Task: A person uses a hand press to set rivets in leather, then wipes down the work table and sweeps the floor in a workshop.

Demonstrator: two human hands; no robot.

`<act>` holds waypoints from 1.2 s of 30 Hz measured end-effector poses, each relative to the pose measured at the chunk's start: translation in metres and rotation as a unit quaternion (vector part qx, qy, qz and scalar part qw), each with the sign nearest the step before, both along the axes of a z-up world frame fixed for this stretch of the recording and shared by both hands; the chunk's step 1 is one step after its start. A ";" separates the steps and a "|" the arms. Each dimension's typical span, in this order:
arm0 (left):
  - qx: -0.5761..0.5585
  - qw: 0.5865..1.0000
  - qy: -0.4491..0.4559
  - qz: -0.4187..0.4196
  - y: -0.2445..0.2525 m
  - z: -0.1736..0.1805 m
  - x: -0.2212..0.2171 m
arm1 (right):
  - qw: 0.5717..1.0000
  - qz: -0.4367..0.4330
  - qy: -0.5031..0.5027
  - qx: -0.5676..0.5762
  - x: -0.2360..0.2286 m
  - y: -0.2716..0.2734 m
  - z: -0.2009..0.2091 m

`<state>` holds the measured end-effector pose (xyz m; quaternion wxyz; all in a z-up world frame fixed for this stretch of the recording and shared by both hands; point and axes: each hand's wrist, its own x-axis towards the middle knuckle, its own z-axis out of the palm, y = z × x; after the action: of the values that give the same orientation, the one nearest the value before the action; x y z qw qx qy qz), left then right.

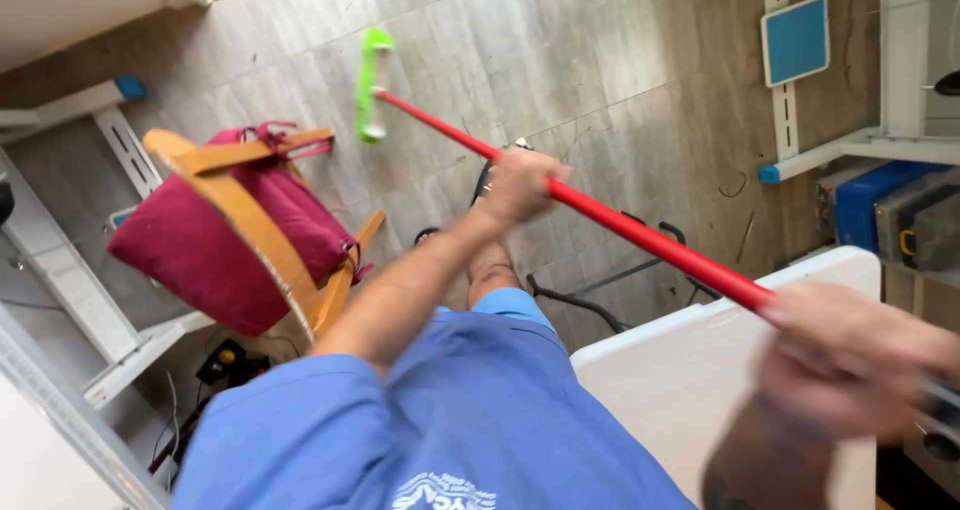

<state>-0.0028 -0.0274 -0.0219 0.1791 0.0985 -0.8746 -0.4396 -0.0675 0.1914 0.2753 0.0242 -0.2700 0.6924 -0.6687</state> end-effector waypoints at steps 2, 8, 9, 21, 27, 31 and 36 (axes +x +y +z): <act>-0.082 0.995 -0.065 -0.009 -0.063 -0.056 -0.013 | 0.994 0.032 -0.034 -0.097 -0.020 -0.047 -0.033; -0.196 0.937 -0.251 -0.144 -0.182 -0.177 -0.069 | 0.979 0.080 -0.133 -0.133 -0.066 -0.136 -0.100; -0.190 0.933 -0.263 -0.155 -0.170 -0.194 -0.084 | 0.989 0.056 -0.124 -0.055 -0.079 -0.134 -0.090; 0.004 0.938 -0.204 -0.281 0.100 -0.001 -0.232 | 0.968 0.129 -0.140 0.161 -0.200 0.068 0.073; -0.115 0.864 -0.180 -0.455 0.062 -0.039 -0.397 | 0.951 -0.307 0.016 -0.038 -0.197 0.045 -0.034; -0.200 0.796 -0.204 -0.534 0.028 -0.123 -0.499 | 0.898 -0.402 -0.106 -0.142 -0.231 -0.042 -0.098; -0.221 0.708 -0.188 -0.643 0.072 -0.172 -0.484 | 0.826 -0.512 -0.159 -0.176 -0.188 -0.026 -0.138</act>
<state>-0.4868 0.0451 -0.1942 -0.2990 -0.4496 -0.8138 -0.2151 -0.2555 0.1656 0.1373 -0.2598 0.2337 0.5884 -0.7291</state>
